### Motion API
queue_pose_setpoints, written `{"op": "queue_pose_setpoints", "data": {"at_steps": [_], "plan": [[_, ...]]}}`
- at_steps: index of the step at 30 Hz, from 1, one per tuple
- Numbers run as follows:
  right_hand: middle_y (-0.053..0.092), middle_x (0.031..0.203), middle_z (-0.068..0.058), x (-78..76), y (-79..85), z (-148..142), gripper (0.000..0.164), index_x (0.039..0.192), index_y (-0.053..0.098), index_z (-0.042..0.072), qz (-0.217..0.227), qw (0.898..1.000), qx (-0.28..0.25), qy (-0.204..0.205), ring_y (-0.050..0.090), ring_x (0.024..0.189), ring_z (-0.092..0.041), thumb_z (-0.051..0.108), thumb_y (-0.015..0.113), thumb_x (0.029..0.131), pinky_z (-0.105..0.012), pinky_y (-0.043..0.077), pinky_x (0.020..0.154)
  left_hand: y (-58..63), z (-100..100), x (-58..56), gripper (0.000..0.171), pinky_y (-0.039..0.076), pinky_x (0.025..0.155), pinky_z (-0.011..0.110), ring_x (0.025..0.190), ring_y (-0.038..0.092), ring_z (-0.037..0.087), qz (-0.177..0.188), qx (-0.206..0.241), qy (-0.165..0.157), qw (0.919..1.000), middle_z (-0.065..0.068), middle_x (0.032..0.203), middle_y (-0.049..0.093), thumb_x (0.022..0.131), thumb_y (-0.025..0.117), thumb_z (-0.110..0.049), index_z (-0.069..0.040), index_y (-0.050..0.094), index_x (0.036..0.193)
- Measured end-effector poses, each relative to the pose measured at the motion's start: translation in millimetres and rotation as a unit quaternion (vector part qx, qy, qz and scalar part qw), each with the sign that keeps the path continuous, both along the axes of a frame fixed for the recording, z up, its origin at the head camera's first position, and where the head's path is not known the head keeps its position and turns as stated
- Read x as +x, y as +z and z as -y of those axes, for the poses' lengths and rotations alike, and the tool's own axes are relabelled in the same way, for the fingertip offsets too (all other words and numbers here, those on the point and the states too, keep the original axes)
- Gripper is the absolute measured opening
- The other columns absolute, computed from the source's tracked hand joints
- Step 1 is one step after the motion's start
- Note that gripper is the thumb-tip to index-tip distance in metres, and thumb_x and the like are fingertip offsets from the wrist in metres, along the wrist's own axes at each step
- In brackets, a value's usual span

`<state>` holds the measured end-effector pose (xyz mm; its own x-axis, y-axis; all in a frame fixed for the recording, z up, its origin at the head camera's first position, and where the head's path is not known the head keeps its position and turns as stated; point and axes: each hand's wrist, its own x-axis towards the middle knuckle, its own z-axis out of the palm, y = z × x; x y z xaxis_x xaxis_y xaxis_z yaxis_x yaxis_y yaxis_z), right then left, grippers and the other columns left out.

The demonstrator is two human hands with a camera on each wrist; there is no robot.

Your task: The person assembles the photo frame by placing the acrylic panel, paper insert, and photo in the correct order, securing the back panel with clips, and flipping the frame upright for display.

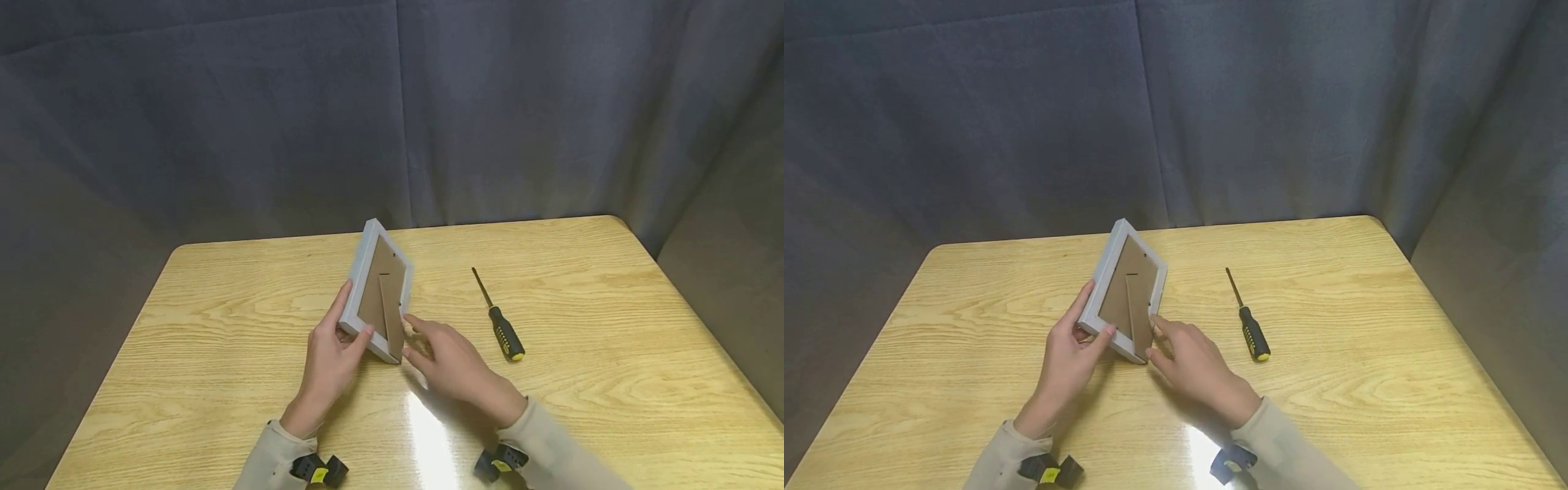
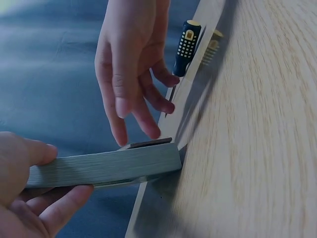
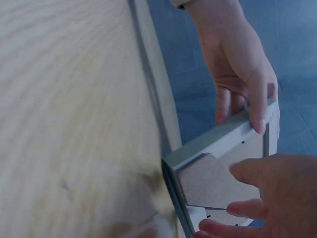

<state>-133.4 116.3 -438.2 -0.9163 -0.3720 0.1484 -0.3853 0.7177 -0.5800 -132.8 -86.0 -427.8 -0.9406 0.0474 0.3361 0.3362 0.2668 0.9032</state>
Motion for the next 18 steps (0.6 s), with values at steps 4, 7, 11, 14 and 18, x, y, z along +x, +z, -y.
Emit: {"op": "queue_pose_setpoints", "data": {"at_steps": [4,7,11,14,18], "plan": [[0.066,0.111,-0.009,-4.8,6.1,-4.3,0.057,0.143,0.044,0.012,0.019,0.998,-0.063,-0.024,0.058,0.077,-0.013,0.032,0.057,0.092,-0.031,0.049,0.063,2.5,-2.8,3.1,0.074,0.053,0.071,0.025,0.107,0.06,0.03,-0.014,-0.014,-0.01,0.9998,0.024,0.139,0.045,0.084,0.065,-0.003,-0.02,0.033,0.149],[0.056,0.131,-0.015,-7.1,10.7,-6.6,0.06,0.147,0.037,0.012,0.035,0.991,-0.13,-0.021,0.063,0.09,-0.017,0.036,0.052,0.094,-0.031,0.053,0.071,5.1,-6.3,6.4,0.076,0.052,0.071,0.024,0.106,0.061,0.028,-0.035,-0.039,-0.014,0.9985,0.024,0.139,0.046,0.083,0.065,-0.001,-0.021,0.033,0.149],[0.044,0.142,-0.02,-8.1,15.8,-7.5,0.067,0.151,0.024,0.011,0.08,0.971,-0.225,-0.002,0.06,0.107,-0.027,0.042,0.045,0.096,-0.038,0.052,0.084,8.7,-12.2,12.5,0.077,0.052,0.072,0.022,0.103,0.062,0.027,-0.063,-0.075,-0.017,0.9951,0.023,0.136,0.049,0.082,0.066,0.0,-0.021,0.034,0.149],[0.036,0.146,-0.025,-7.5,19.2,-6.7,0.067,0.153,0.014,0.009,0.114,0.954,-0.277,0.014,0.057,0.112,-0.033,0.039,0.04,0.099,-0.041,0.051,0.086,9.7,-16.8,16.2,0.076,0.052,0.074,0.022,0.106,0.061,0.027,-0.088,-0.113,-0.026,0.9893,0.019,0.137,0.049,0.082,0.066,-0.002,-0.021,0.034,0.149],[0.027,0.15,-0.027,-4.5,27.2,-5.5,0.065,0.153,0.002,0.008,0.153,0.93,-0.331,0.036,0.053,0.115,-0.04,0.035,0.031,0.102,-0.044,0.048,0.089,10.0,-20.7,19.0,0.076,0.053,0.077,0.028,0.109,0.06,0.024,-0.135,-0.186,-0.019,0.9729,0.01,0.14,0.049,0.082,0.067,-0.005,-0.022,0.035,0.149]]}}
